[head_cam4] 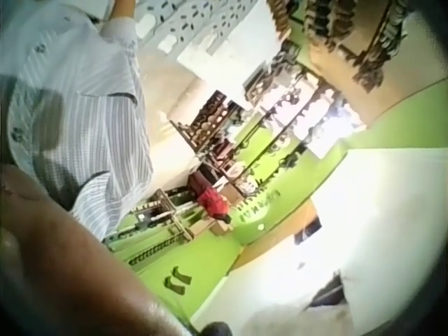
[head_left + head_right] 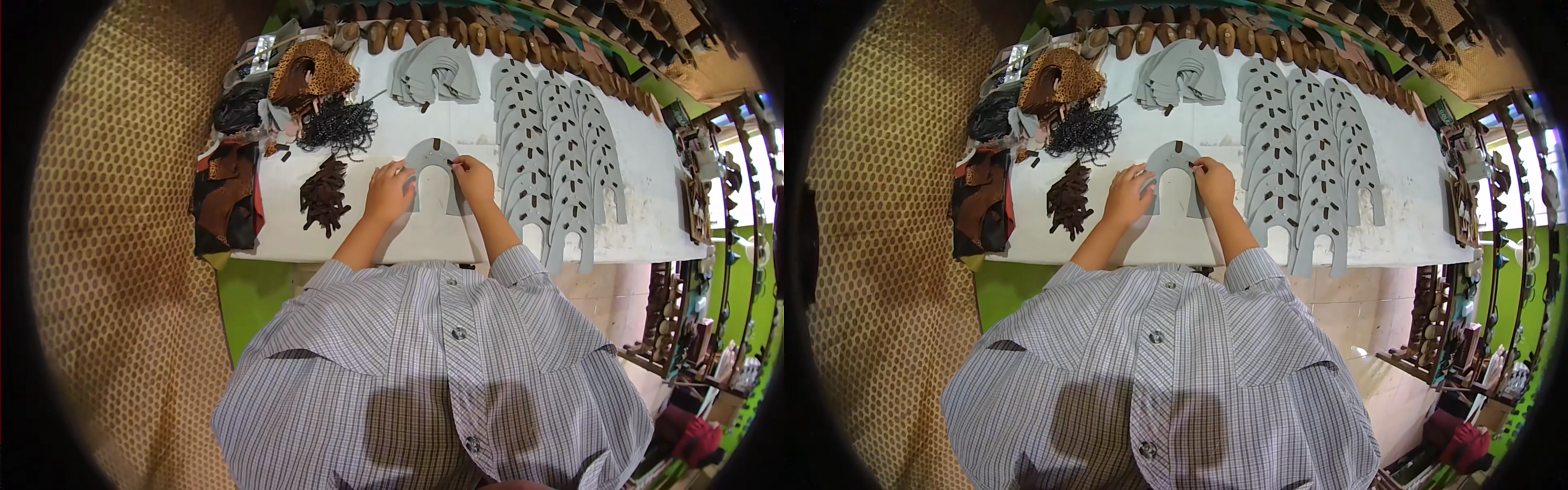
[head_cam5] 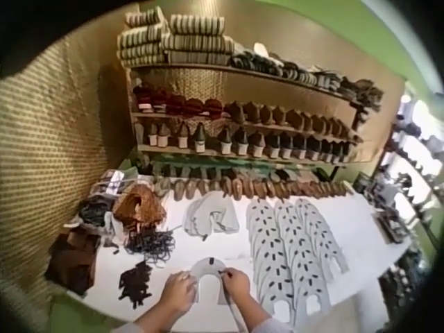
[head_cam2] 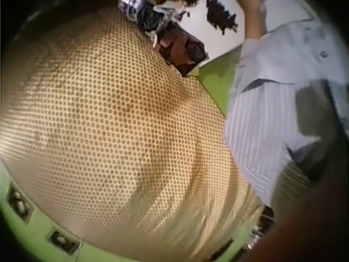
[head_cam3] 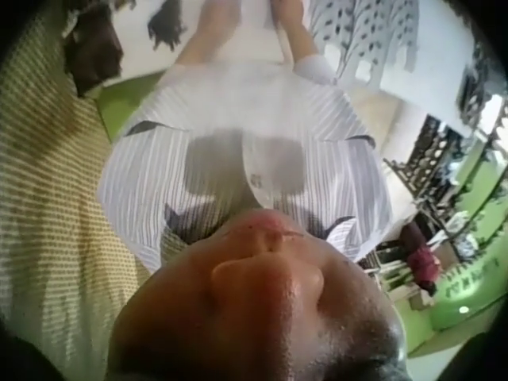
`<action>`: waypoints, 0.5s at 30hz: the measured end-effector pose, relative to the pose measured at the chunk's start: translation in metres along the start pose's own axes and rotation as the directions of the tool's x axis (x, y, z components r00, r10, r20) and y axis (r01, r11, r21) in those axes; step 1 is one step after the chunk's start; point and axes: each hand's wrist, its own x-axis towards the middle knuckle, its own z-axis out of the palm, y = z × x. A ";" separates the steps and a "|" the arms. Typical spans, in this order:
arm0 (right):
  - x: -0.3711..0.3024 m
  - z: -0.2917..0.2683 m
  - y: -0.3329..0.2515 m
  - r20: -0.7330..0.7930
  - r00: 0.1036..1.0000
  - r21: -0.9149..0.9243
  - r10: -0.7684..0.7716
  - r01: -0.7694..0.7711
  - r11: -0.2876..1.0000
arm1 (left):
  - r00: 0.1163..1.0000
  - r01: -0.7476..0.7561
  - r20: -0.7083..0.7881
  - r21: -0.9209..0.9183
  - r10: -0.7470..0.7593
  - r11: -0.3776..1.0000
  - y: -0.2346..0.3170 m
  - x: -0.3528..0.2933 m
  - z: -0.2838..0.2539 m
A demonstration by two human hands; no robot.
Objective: Preparing and aligning various shoe upper components on a workbench.
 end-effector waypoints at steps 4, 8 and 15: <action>-0.002 0.002 -0.002 0.023 1.000 0.073 -0.010 0.009 0.997 | 1.000 -0.018 -0.018 -0.015 0.018 1.000 -0.010 0.020 0.007; -0.004 0.010 -0.002 -0.048 0.997 0.036 -0.061 0.063 0.997 | 1.000 -0.025 -0.007 -0.036 0.025 0.999 -0.019 0.041 0.020; -0.010 0.019 0.002 -0.139 0.913 -0.279 -0.384 0.335 0.900 | 0.999 -0.004 0.048 0.111 -0.001 0.994 -0.026 0.057 0.039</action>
